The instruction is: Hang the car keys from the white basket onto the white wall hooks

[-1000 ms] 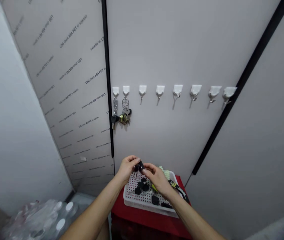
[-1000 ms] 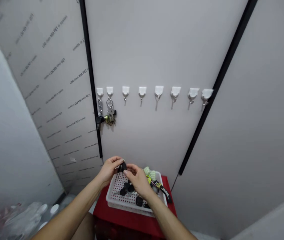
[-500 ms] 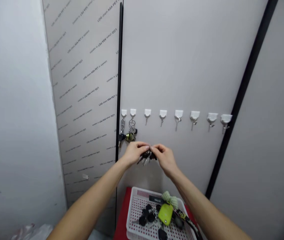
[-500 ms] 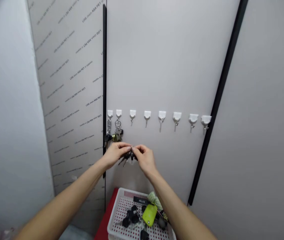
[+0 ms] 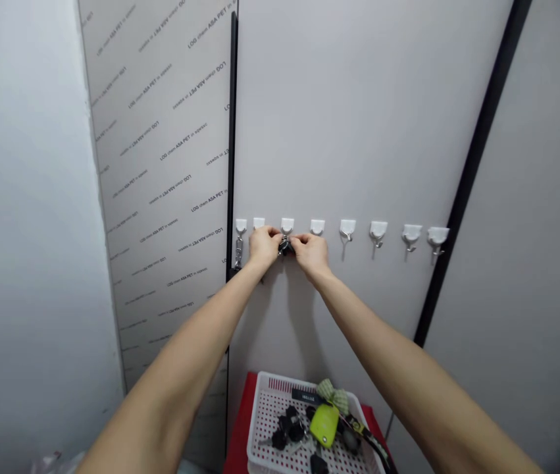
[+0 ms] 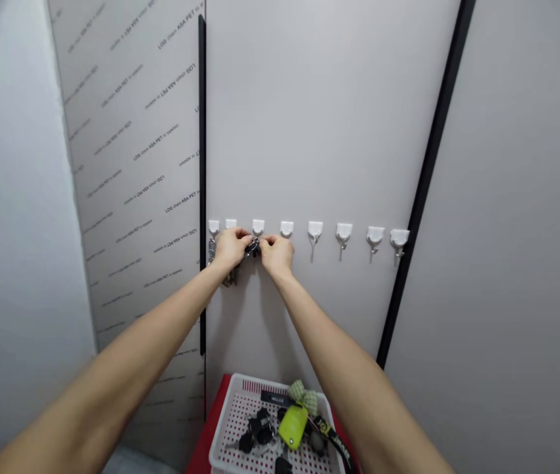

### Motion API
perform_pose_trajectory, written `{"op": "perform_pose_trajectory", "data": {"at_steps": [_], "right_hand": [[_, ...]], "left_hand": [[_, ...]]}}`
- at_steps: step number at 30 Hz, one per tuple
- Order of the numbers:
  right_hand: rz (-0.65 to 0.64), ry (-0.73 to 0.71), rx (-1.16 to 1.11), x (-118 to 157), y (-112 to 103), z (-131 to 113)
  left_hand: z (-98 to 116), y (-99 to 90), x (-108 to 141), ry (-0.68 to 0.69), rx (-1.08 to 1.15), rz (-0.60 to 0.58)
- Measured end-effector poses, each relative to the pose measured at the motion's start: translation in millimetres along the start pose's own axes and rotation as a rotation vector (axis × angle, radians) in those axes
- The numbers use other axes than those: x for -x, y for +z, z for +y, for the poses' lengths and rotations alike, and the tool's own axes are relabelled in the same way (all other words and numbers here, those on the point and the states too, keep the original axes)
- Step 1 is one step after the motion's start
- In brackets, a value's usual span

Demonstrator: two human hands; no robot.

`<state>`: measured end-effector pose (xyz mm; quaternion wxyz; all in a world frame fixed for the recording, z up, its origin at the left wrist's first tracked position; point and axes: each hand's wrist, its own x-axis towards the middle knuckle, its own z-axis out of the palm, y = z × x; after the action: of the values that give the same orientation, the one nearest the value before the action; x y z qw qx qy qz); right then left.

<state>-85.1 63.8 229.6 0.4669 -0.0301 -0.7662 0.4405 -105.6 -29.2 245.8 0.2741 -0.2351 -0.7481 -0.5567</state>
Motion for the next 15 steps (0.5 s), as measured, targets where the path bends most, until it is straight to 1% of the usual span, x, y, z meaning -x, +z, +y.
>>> {"op": "perform_pose_trajectory", "data": {"at_steps": [5, 7, 9, 11, 12, 13, 15], "right_hand": [[-0.056, -0.070, 0.100, 12.9, -6.2, -1.1], [-0.073, -0.107, 0.126, 21.0, -9.9, -1.0], [-0.064, -0.159, 0.137, 32.3, -15.2, 3.3], [-0.052, -0.216, 0.146, 49.6, -21.7, 14.0], [-0.066, -0.240, 0.158, 61.2, -25.3, 21.8], [-0.100, -0.251, 0.175, 75.2, -29.0, 31.2], [-0.234, -0.232, 0.228, 108.9, -35.9, 53.7]], "left_hand": [[-2.6, 3.9, 2.5, 0.025, -0.133, -0.047], [-4.5, 1.5, 6.1, 0.040, -0.202, -0.070], [-9.0, -2.7, 14.7, 0.081, -0.249, -0.065], [-18.5, -6.8, 30.6, 0.148, -0.250, -0.050], [-25.6, -8.1, 42.0, 0.181, -0.239, -0.045], [-34.3, -8.8, 55.9, 0.205, -0.228, -0.050], [-55.7, -7.3, 90.5, 0.208, -0.229, -0.106]]}}
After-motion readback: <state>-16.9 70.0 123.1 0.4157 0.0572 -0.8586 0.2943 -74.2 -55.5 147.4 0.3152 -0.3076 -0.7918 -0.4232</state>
